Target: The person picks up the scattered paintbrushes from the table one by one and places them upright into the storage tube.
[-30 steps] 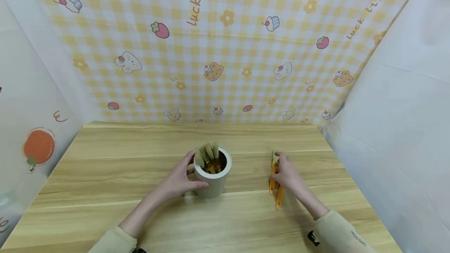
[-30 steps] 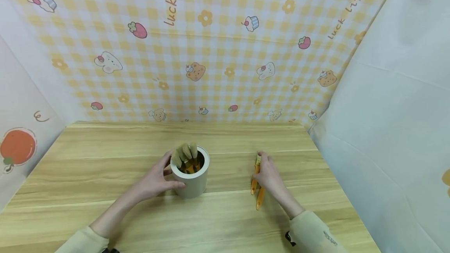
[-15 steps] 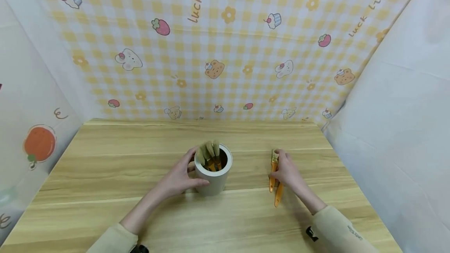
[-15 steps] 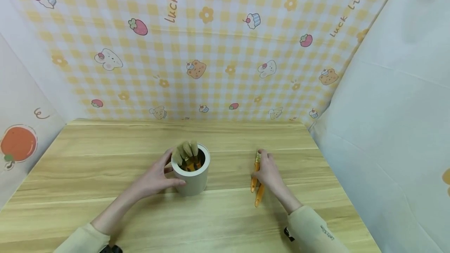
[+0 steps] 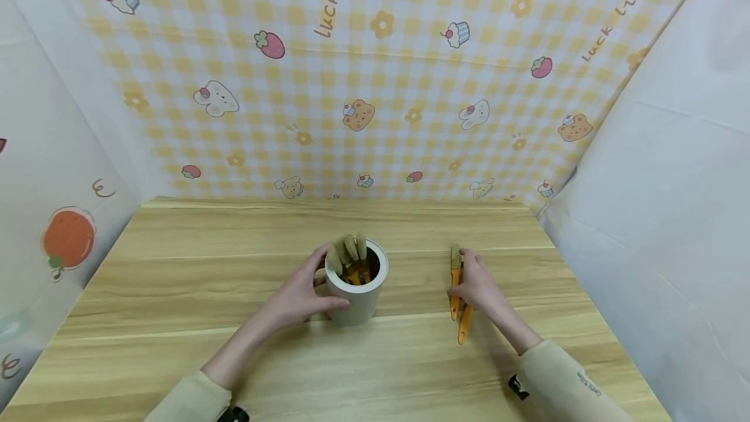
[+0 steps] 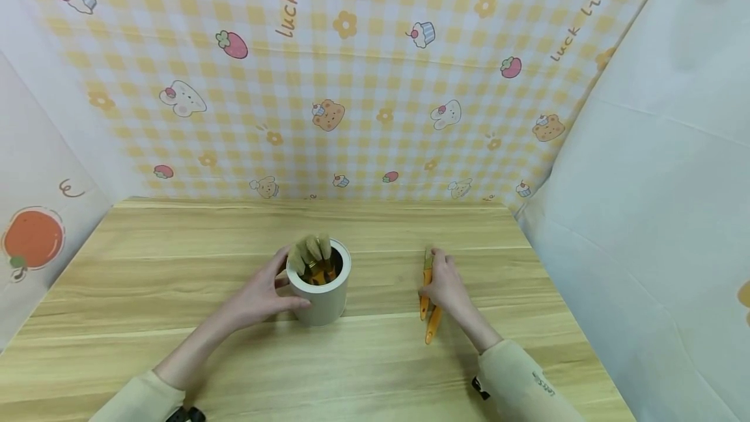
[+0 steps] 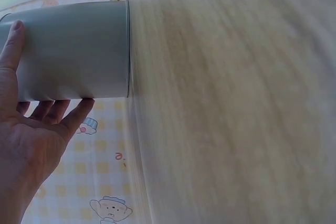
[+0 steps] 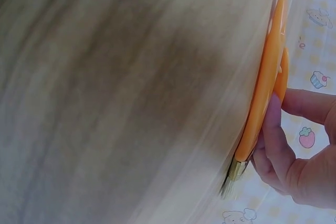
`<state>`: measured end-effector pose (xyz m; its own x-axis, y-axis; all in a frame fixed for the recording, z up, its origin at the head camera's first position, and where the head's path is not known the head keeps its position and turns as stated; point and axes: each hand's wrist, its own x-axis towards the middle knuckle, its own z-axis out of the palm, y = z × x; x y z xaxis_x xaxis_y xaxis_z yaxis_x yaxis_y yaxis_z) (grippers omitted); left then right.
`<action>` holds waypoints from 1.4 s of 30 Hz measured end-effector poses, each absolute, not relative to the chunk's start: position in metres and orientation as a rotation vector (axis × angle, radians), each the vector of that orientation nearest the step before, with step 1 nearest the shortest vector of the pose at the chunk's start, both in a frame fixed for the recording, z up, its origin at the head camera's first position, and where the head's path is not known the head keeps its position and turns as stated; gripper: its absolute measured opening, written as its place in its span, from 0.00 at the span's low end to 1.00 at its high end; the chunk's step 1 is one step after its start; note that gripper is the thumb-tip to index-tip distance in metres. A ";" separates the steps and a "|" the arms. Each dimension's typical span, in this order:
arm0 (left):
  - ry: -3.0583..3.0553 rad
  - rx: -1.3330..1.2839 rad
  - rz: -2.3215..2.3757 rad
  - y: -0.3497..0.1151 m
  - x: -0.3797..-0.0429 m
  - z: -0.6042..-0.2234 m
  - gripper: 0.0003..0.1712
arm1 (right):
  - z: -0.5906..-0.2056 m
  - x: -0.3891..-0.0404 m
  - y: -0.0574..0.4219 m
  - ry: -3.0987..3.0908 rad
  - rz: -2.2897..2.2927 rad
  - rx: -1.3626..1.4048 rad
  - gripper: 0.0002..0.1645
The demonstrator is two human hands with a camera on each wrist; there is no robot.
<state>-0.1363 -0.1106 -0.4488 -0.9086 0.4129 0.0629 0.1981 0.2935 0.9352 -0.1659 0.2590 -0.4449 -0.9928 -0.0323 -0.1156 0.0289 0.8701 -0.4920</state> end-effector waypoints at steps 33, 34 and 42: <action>2.370 0.560 1.675 -0.112 -0.135 -0.449 0.61 | -0.363 -0.170 0.212 2.544 -1.729 -0.277 0.55; 2.360 0.553 1.681 -0.112 -0.135 -0.449 0.61 | -0.358 -0.168 0.207 2.526 -1.774 -0.283 0.55; 2.280 0.515 1.728 -0.109 -0.135 -0.449 0.60 | -0.335 -0.158 0.168 2.408 -2.078 -0.437 0.46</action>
